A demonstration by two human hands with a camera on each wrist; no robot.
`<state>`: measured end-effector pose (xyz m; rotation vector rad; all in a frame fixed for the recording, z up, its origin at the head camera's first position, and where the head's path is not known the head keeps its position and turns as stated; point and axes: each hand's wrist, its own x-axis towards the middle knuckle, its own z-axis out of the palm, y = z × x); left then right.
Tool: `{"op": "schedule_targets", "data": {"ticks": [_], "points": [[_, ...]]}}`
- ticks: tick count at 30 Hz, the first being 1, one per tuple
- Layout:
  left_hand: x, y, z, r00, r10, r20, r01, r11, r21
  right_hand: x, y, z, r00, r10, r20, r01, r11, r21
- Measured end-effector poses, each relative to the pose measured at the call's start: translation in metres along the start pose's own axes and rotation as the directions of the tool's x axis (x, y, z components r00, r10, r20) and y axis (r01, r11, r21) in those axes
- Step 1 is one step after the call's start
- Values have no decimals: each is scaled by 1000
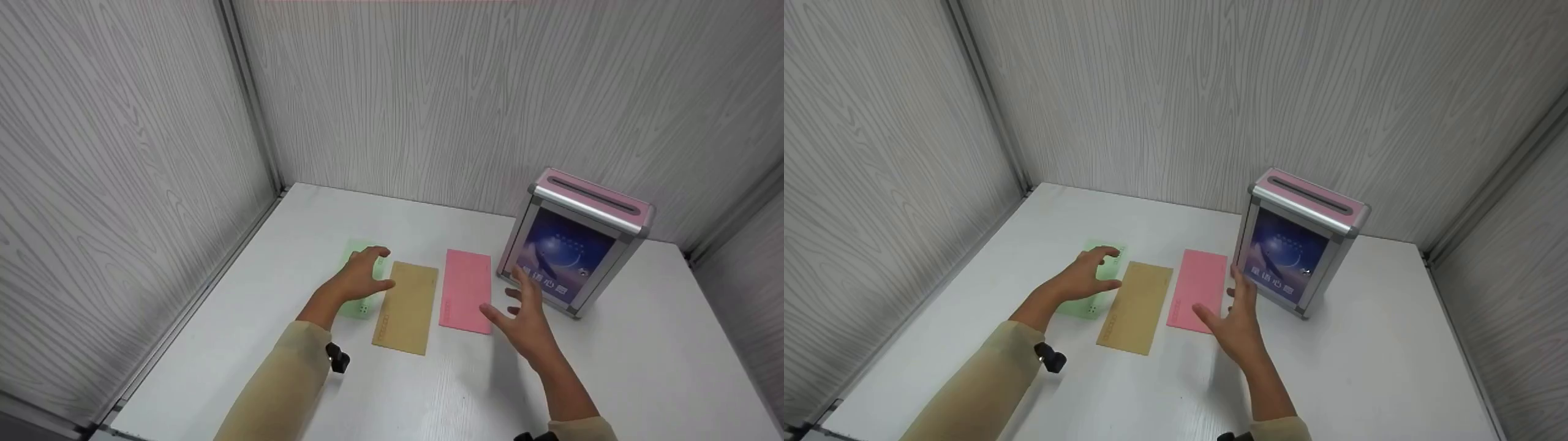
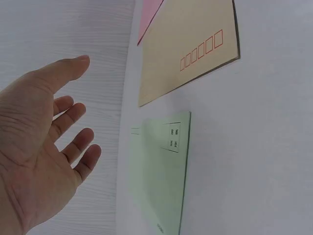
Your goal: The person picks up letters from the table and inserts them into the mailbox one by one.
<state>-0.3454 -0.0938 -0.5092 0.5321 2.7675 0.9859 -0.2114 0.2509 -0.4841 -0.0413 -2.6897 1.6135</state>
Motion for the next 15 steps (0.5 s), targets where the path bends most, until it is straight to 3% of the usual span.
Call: {"op": "schedule_targets", "data": {"ticks": [6,10,15], "points": [[10,-12,9,999,-20,30,21,1000,-10,-3,7,35,997,38,73,-42,998,52],[18,-12,15,998,-50,32,50,999,3,-5,10,57,982,66,177,-66,998,-4],[27,-11,22,993,-102,56,102,995,14,-8,11,78,959,55,277,-33,996,-82]]}}
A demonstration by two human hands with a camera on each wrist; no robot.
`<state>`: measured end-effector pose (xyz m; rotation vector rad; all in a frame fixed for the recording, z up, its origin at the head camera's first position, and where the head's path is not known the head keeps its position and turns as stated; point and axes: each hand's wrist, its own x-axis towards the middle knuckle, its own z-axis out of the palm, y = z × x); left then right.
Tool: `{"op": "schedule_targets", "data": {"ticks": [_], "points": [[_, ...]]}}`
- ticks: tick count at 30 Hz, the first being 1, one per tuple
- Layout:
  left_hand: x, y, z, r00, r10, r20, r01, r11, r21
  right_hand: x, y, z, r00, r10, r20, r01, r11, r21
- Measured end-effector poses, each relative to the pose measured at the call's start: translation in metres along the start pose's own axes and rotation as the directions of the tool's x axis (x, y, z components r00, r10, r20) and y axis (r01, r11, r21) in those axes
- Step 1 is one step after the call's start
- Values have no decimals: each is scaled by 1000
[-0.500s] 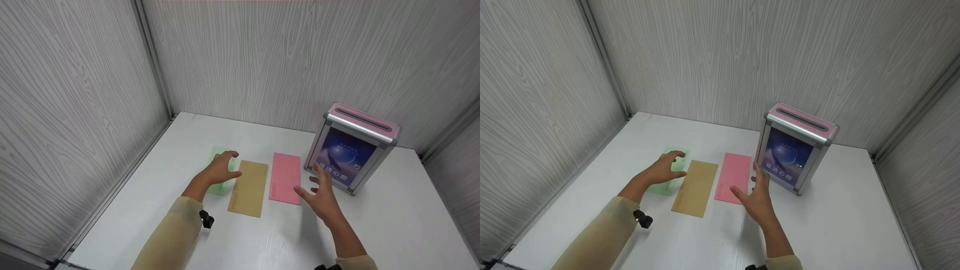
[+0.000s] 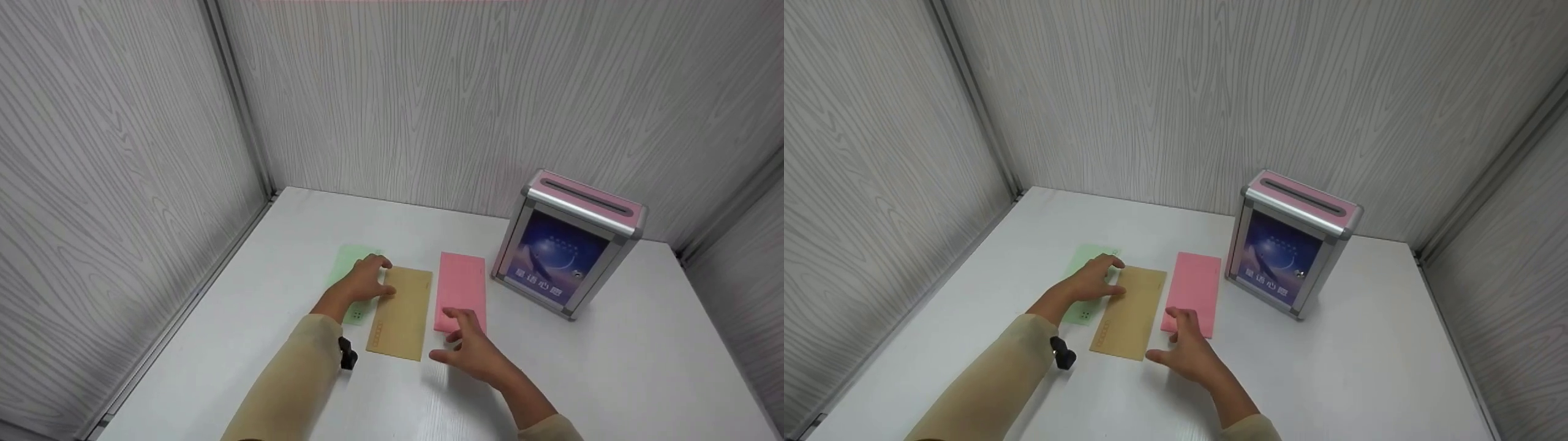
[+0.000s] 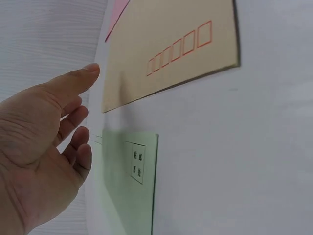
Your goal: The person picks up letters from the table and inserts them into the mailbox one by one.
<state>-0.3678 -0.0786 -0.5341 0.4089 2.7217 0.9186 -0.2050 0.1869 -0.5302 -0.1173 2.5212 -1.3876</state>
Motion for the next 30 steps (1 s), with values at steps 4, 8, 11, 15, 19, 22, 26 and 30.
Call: {"op": "schedule_targets", "data": {"ticks": [4,8,11,15,19,22,26,30], "points": [[5,-1,1,1000,-10,18,9,998,55,2,0,12,997,-31,68,35,998,-53],[7,0,-1,998,-13,56,6,992,123,6,0,21,996,-20,92,31,992,-125],[8,2,-4,995,-43,89,31,990,138,11,-1,25,997,5,81,11,981,-193],[11,7,-8,990,-80,119,64,989,135,17,-1,30,998,4,62,13,962,-271],[16,12,-12,986,-69,154,46,988,151,20,0,34,998,-39,55,56,927,-372],[20,14,-14,982,-67,176,37,985,167,22,-2,37,997,-38,62,61,903,-426],[22,16,-15,980,-91,179,56,979,194,26,-3,41,998,-4,69,33,907,-420],[24,17,-16,980,-95,176,58,977,207,29,-2,41,998,8,64,17,921,-388]]}}
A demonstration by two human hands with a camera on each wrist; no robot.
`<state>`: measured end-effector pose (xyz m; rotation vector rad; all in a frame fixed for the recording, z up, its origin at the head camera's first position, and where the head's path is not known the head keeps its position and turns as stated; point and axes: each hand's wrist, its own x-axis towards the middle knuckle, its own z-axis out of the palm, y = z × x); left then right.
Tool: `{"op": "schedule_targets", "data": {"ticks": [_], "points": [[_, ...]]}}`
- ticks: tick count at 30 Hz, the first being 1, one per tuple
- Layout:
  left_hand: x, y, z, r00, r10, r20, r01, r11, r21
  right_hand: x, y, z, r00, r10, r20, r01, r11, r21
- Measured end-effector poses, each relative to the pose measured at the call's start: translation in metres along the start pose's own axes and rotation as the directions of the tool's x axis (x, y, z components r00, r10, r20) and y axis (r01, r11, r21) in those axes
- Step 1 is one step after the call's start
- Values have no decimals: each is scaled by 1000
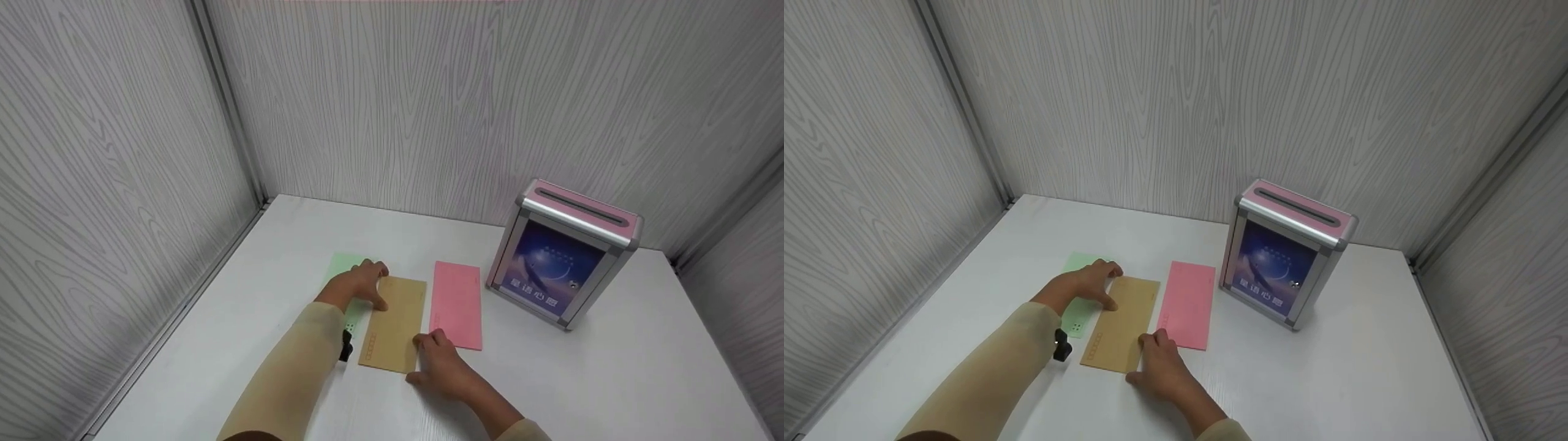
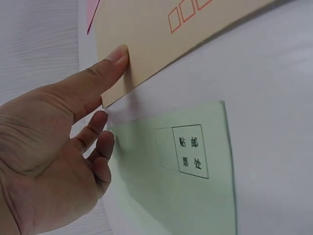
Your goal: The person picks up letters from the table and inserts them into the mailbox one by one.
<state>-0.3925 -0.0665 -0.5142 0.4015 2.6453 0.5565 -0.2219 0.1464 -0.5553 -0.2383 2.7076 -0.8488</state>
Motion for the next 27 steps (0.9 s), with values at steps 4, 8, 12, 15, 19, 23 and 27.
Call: {"op": "schedule_targets", "data": {"ticks": [4,8,12,15,19,23,27], "points": [[-4,-2,0,1000,-2,-11,2,1000,-6,-3,-2,0,1000,-9,-7,9,1000,9],[-5,-7,2,999,8,-33,-8,1000,-29,-4,-3,-1,1000,-23,-15,23,1000,-2],[-6,-13,5,998,39,-58,-45,994,-95,-5,-3,-1,1000,-21,-11,21,1000,0],[-7,-17,5,994,73,-76,-85,983,-163,-4,-2,-1,1000,-23,-17,23,1000,0],[-6,-23,6,987,115,-111,-139,960,-243,-4,1,0,998,-49,-31,49,999,2],[-8,-28,4,976,146,-164,-193,929,-317,-5,2,1,997,-69,-38,70,998,3],[-14,-29,2,966,176,-187,-239,884,-402,-6,3,2,997,-64,-47,65,998,13]]}}
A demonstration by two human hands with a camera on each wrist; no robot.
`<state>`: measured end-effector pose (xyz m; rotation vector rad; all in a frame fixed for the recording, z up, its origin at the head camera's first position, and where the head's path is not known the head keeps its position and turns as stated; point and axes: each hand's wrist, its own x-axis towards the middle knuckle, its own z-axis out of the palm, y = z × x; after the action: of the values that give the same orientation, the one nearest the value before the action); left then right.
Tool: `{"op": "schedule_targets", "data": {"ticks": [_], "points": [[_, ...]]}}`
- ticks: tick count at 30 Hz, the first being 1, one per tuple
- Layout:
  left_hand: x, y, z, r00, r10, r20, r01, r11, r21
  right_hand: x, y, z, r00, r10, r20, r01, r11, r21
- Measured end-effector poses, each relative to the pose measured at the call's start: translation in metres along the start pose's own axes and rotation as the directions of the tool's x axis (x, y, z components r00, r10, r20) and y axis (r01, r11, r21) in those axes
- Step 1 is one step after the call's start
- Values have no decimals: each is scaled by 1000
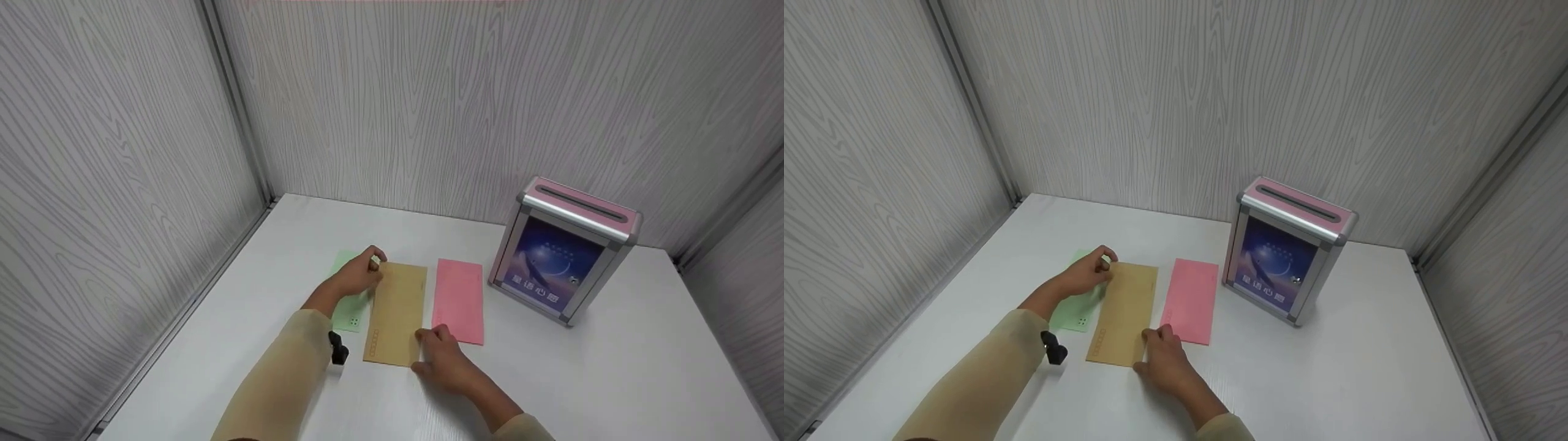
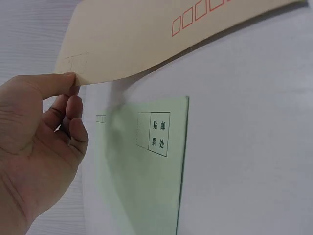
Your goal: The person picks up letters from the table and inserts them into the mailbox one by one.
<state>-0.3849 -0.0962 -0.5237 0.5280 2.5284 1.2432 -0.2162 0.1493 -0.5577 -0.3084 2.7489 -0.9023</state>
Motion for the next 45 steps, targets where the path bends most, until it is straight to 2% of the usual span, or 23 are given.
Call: {"op": "schedule_targets", "data": {"ticks": [7,13,17,20,26,31,35,38,43,45], "points": [[-9,0,-5,1000,9,-9,-10,991,-132,0,1,1,999,27,-19,-27,1000,17],[-17,2,-11,1000,-6,-12,3,972,-236,2,2,2,998,44,-35,-43,998,34],[-21,4,-15,1000,-17,-11,13,951,-309,3,4,3,997,57,-44,-55,998,39],[-25,8,-19,1000,-27,-10,22,932,-361,2,5,2,998,34,-55,-32,999,37],[-33,24,-25,999,-42,5,40,917,-398,1,9,0,997,14,-76,-6,995,102],[-38,38,-27,1000,-9,5,11,901,-433,0,10,-4,997,19,-68,-6,983,181],[-42,48,-28,999,35,0,-30,875,-483,-3,10,-5,999,20,-46,-9,975,223],[-44,56,-27,998,66,2,-56,864,-500,-5,9,-7,999,29,-29,-21,967,255],[-49,68,-26,994,107,10,-88,866,-492,-9,9,-11,999,36,-1,-34,947,319],[-51,73,-26,992,122,9,-104,878,-468,-11,9,-14,1000,28,4,-28,940,341]]}}
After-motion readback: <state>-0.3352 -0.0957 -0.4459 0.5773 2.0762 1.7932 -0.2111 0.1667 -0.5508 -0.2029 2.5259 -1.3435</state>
